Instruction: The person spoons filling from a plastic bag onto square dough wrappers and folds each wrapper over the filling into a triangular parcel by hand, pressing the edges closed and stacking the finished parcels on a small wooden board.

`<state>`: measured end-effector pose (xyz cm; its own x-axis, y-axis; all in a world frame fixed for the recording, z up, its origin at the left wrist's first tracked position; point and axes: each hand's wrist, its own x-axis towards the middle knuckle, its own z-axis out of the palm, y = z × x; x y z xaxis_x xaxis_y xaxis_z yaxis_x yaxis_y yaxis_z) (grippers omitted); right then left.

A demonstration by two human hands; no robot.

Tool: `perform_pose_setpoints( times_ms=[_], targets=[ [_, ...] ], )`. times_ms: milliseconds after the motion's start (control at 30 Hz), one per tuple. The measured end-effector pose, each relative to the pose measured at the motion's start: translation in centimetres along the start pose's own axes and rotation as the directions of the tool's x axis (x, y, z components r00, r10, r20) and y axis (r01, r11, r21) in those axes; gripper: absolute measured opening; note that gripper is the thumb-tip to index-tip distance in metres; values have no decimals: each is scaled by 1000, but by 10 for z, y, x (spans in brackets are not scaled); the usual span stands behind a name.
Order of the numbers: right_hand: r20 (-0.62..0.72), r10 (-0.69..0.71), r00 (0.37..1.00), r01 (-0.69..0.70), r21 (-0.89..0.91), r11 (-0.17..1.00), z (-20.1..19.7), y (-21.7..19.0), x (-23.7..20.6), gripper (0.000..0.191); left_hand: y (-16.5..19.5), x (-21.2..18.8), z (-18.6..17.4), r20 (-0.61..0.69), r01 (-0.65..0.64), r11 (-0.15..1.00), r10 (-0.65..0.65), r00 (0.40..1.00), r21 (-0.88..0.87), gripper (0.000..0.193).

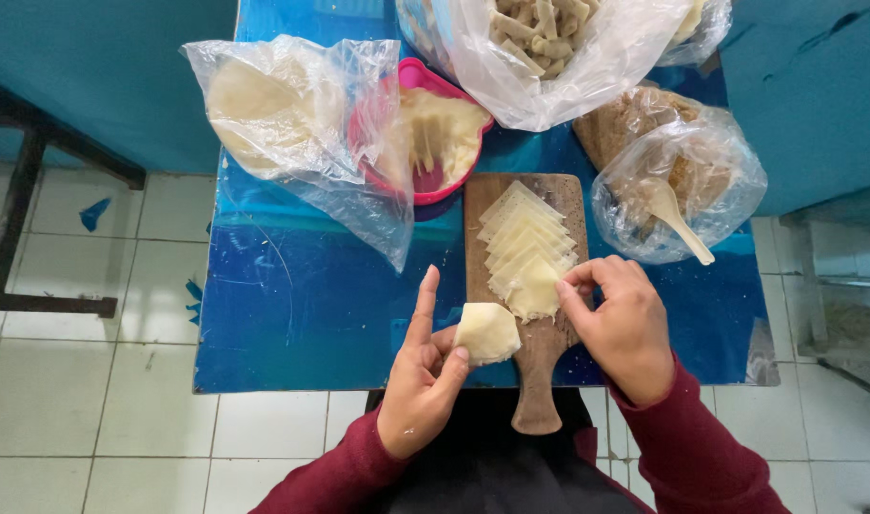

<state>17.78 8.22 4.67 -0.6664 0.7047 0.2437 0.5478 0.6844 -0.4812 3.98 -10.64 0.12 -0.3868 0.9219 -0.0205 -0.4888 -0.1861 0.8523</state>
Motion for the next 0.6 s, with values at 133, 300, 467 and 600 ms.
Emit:
perform_pose_setpoints(
  times_ms=[133, 300, 467, 600],
  targets=[
    [-51, -26, 998, 29, 67, 997, -11, -16, -7, 22, 1, 3, 1, 51, 18, 994, -12, 999, -112, 91],
    [15, -409, 913, 392, 251, 885, -17, -38, -21, 26, -1, 7, 6, 148, 13, 961, 29, 989, -276, 97],
    [49, -364, 930, 330, 324, 887, -10, -42, -23, 20, -6, 8, 14, 149, -38, 996, 50, 988, -83, 95],
    [28, -363, 931, 338, 305, 890, -7, -42, -27, 21, -6, 7, 16, 143, -65, 998, 63, 988, 15, 93]
  ],
)
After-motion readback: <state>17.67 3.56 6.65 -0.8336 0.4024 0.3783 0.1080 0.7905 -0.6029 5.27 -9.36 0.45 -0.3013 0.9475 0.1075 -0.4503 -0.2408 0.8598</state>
